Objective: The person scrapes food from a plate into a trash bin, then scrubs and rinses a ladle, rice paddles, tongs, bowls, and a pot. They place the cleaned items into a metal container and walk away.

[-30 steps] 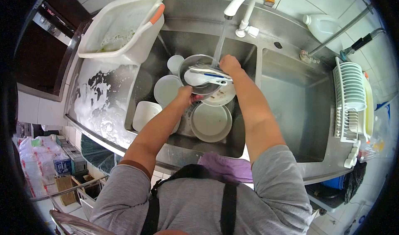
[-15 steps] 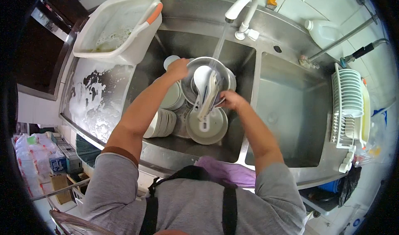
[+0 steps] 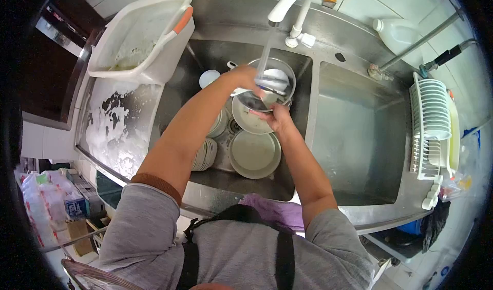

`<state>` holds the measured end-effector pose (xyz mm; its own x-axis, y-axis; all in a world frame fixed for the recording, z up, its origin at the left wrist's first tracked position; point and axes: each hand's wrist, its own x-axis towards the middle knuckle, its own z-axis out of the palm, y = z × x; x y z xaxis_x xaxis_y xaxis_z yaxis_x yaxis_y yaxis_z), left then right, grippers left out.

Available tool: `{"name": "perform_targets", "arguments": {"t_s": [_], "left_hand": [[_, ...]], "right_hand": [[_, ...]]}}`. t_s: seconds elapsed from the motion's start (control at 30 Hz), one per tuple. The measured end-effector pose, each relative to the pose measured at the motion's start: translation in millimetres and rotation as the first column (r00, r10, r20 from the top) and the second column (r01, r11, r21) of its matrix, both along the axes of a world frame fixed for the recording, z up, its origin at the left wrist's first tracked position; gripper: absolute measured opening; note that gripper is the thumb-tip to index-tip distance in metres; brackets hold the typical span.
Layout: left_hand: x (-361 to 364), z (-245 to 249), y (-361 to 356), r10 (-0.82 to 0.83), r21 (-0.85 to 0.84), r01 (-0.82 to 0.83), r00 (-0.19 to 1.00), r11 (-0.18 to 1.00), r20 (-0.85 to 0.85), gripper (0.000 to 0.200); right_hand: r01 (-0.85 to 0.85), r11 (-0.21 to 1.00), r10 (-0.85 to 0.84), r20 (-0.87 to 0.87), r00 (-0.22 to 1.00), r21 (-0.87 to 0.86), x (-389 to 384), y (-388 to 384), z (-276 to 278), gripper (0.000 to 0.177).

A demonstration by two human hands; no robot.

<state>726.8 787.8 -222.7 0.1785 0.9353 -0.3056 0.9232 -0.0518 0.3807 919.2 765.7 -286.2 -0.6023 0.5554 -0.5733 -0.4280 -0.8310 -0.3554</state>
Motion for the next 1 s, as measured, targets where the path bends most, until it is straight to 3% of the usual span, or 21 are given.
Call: {"name": "perform_targets", "arguments": {"t_s": [0.03, 0.07, 0.13, 0.23, 0.27, 0.3, 0.37, 0.43, 0.5, 0.53, 0.57, 0.6, 0.63, 0.7, 0.73, 0.77, 0.8, 0.83, 0.87, 0.9, 1.0], "left_hand": [[4.2, -4.4, -4.8, -0.005, 0.001, 0.005, 1.000, 1.000, -0.002, 0.069], [8.6, -8.9, -9.4, 0.023, 0.035, -0.017, 0.985, 0.999, -0.170, 0.082], [18.2, -3.0, -15.6, 0.040, 0.005, -0.041, 0.941, 0.999, -0.337, 0.112], [24.9, -6.8, -18.1, 0.072, -0.126, -0.105, 0.968, 0.986, -0.241, 0.106], [23.3, -5.5, -15.2, 0.120, -0.295, -0.156, 0.983, 0.943, -0.138, 0.105], [29.9, -5.5, -21.7, 0.120, -0.298, -0.156, 0.983, 0.942, -0.136, 0.105], [50.8, -9.5, -47.6, 0.354, -0.142, -0.363, 0.931, 0.921, -0.084, 0.112], [59.0, -37.5, -65.0, 0.377, -0.179, -0.373, 0.926, 0.910, -0.014, 0.119], [72.5, -65.1, -93.6, 0.473, 0.065, -0.538, 0.787, 0.840, 0.397, 0.119], [77.6, -72.0, -104.8, 0.464, 0.066, -0.530, 0.790, 0.846, 0.401, 0.119], [82.4, -78.6, -115.8, 0.490, 0.010, -0.600, 0.662, 0.800, 0.566, 0.118], [87.4, -81.6, -122.7, 0.498, -0.063, -0.656, 0.503, 0.752, 0.706, 0.117], [92.9, -81.2, -127.1, 0.490, -0.066, -0.648, 0.502, 0.759, 0.712, 0.117], [100.1, -74.3, -136.3, 0.275, -0.011, -0.672, 0.287, 0.740, 0.918, 0.111], [102.7, -65.3, -140.8, 0.279, -0.050, -0.695, 0.221, 0.717, 0.934, 0.108], [100.5, -61.5, -138.7, 0.126, 0.005, -0.651, 0.153, 0.759, 0.980, 0.096], [94.3, -67.4, -131.4, 0.327, -0.187, -0.615, 0.122, 0.766, 0.937, 0.088], [90.4, -91.5, -127.0, 0.523, -0.383, -0.570, 0.098, 0.727, 0.847, 0.080], [103.5, -226.7, -120.6, 0.059, 0.137, -0.661, 0.266, 0.738, 0.962, 0.068], [103.9, -222.5, -130.1, 0.065, 0.136, -0.653, 0.274, 0.745, 0.960, 0.068], [106.1, -188.4, -80.9, 0.277, -0.206, -0.607, 0.025, 0.768, 0.960, 0.069]], "right_hand": [[-0.059, 0.983, 0.057, 0.014, 0.998, 0.172, 1.9, -0.4, 0.9, 0.057], [-0.055, 0.983, 0.054, 0.014, 0.998, 0.174, 3.5, -2.2, 1.3, 0.057], [-0.090, 0.960, 0.024, 0.244, 0.970, 0.265, 6.2, -12.6, 11.4, 0.068], [-0.082, 0.965, 0.061, 0.090, 0.994, 0.248, 15.6, -21.3, 13.7, 0.075], [-0.083, 0.966, 0.063, 0.091, 0.994, 0.247, 17.4, -26.7, 14.4, 0.075], [-0.102, 0.948, 0.041, 0.204, 0.978, 0.300, 17.3, -36.2, 24.3, 0.078], [-0.127, 0.930, 0.013, 0.313, 0.950, 0.346, 18.3, -54.7, 30.3, 0.081], [-0.159, 0.881, -0.079, 0.471, 0.879, 0.446, 20.7, -68.9, 31.7, 0.088], [-0.178, 0.777, -0.179, 0.482, 0.858, 0.604, 32.3, -73.8, -7.1, 0.095], [-0.446, 0.542, -0.353, 0.675, 0.648, 0.712, 33.1, -82.1, 0.4, 0.098], [-0.715, 0.300, -0.571, 0.719, 0.396, 0.632, 34.4, -90.9, 7.4, 0.100], [-0.713, 0.317, -0.523, 0.742, 0.419, 0.626, 34.4, -99.9, 24.1, 0.105], [-0.715, 0.321, -0.529, 0.744, 0.408, 0.621, 35.2, -106.2, 45.6, 0.105], [-0.744, 0.389, -0.343, 0.835, 0.431, 0.544, 35.2, -117.9, 77.7, 0.102], [-0.667, 0.204, -0.442, 0.675, 0.590, 0.717, 35.8, -122.8, 74.3, 0.096], [-0.549, 0.001, -0.492, 0.478, 0.728, 0.836, 36.3, -128.4, 71.0, 0.093], [-0.578, -0.022, -0.410, 0.520, 0.749, 0.815, 23.0, -141.0, 86.5, 0.083], [-0.607, -0.041, -0.318, 0.566, 0.761, 0.794, 10.7, -154.8, 101.5, 0.074], [-0.701, -0.069, -0.410, 0.621, 0.669, 0.710, 4.8, -151.2, 79.0, 0.074], [-0.778, -0.090, -0.510, 0.642, 0.572, 0.621, -8.5, -146.1, 72.0, 0.074], [-0.685, -0.045, -0.541, 0.559, 0.628, 0.727, 1.7, -130.0, 65.8, 0.069]]}}
